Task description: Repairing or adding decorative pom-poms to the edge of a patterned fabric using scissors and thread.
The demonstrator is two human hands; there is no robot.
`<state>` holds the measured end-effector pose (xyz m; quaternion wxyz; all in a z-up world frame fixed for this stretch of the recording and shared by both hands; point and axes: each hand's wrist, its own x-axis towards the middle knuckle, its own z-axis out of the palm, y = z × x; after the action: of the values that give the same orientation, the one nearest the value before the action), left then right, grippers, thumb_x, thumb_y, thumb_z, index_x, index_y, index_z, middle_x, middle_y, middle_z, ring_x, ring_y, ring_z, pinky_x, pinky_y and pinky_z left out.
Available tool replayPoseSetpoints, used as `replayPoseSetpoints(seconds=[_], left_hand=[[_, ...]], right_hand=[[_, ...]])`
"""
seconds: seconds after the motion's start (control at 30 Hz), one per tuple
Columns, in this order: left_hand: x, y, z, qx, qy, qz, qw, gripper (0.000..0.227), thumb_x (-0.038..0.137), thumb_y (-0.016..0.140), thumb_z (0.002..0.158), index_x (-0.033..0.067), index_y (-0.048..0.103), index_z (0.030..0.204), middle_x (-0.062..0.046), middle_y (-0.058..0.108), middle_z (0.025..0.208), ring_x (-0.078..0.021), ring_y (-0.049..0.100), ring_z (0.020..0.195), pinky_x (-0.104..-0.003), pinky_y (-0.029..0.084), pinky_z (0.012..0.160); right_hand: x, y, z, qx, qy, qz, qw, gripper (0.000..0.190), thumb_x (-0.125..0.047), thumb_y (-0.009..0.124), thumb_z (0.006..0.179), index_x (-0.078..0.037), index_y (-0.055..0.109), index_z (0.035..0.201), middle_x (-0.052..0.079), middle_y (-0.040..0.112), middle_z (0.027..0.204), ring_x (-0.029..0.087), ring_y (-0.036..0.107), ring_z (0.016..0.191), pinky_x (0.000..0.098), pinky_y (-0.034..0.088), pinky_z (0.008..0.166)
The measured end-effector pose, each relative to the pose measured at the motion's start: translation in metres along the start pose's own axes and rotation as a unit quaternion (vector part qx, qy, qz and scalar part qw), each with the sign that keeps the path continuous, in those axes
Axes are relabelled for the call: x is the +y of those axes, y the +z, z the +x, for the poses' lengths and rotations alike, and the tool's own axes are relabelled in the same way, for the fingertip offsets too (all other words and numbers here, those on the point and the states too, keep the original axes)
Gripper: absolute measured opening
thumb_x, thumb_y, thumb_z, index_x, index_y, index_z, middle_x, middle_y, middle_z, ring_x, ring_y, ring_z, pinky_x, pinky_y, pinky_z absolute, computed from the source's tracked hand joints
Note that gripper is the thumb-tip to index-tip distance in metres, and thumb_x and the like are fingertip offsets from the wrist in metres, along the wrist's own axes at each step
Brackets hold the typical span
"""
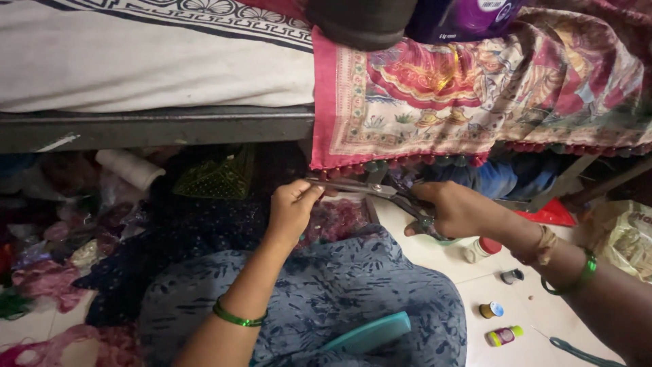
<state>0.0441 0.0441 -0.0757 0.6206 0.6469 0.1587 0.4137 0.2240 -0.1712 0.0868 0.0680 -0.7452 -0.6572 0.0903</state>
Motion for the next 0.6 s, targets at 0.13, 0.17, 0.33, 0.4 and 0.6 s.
replayPoseSetpoints(seconds=[0.13,0.17,0.33,0.4,0.6], left_hand=[[0.001,0.0,0.0,0.026,0.012,0.035,0.999,0.017,0.013,0.068,0.093,0.0029,0.081,0.091,-0.002,0.074,0.074,-0.0058,0.061,0.069,-0.027,0.047,0.063],[-0.006,-0.002,0.001,0.027,0.011,0.035,0.999,0.017,0.013,0.068,0.093,0.0029,0.081,0.091,-0.002,0.074,0.074,-0.0058,0.061,0.069,-0.027,0.047,0.063],[-0.022,-0.001,0.006,0.052,0.025,0.147,0.987,0.019,0.017,0.073,0.09,-0.0015,0.077,0.087,-0.009,0.072,0.069,-0.0127,0.065,0.062,-0.032,0.048,0.06],[-0.017,0.003,0.004,0.049,0.026,0.117,0.992,0.02,0.018,0.072,0.091,-0.0015,0.077,0.091,-0.009,0.074,0.074,-0.013,0.067,0.067,-0.03,0.05,0.064],[-0.007,-0.007,-0.008,0.054,-0.003,0.034,0.998,0.023,0.018,0.067,0.094,-0.0017,0.078,0.097,-0.008,0.08,0.086,-0.0136,0.073,0.078,-0.028,0.055,0.074]], right_hand=[[0.008,0.006,0.009,0.009,-0.049,0.016,0.999,0.057,-0.046,0.087,0.071,0.002,0.065,0.093,0.022,0.068,0.083,0.041,0.064,0.073,0.0475,0.05,0.065],[0.005,0.006,0.01,0.008,-0.05,0.016,0.999,0.057,-0.046,0.087,0.071,0.002,0.065,0.093,0.022,0.068,0.083,0.041,0.064,0.073,0.0475,0.05,0.065],[0.002,0.003,0.006,-0.018,0.015,0.041,0.999,0.049,-0.04,0.087,0.075,0.001,0.066,0.092,0.022,0.067,0.078,0.038,0.061,0.064,0.0454,0.05,0.061],[0.006,0.005,0.001,-0.012,0.021,0.05,0.998,0.047,-0.038,0.086,0.075,0.001,0.067,0.092,0.022,0.068,0.078,0.037,0.062,0.063,0.0452,0.05,0.061],[0.033,0.044,-0.024,0.04,-0.007,0.049,0.998,0.039,-0.032,0.09,0.073,-0.002,0.07,0.087,0.018,0.07,0.074,0.033,0.065,0.062,0.0423,0.051,0.058]])
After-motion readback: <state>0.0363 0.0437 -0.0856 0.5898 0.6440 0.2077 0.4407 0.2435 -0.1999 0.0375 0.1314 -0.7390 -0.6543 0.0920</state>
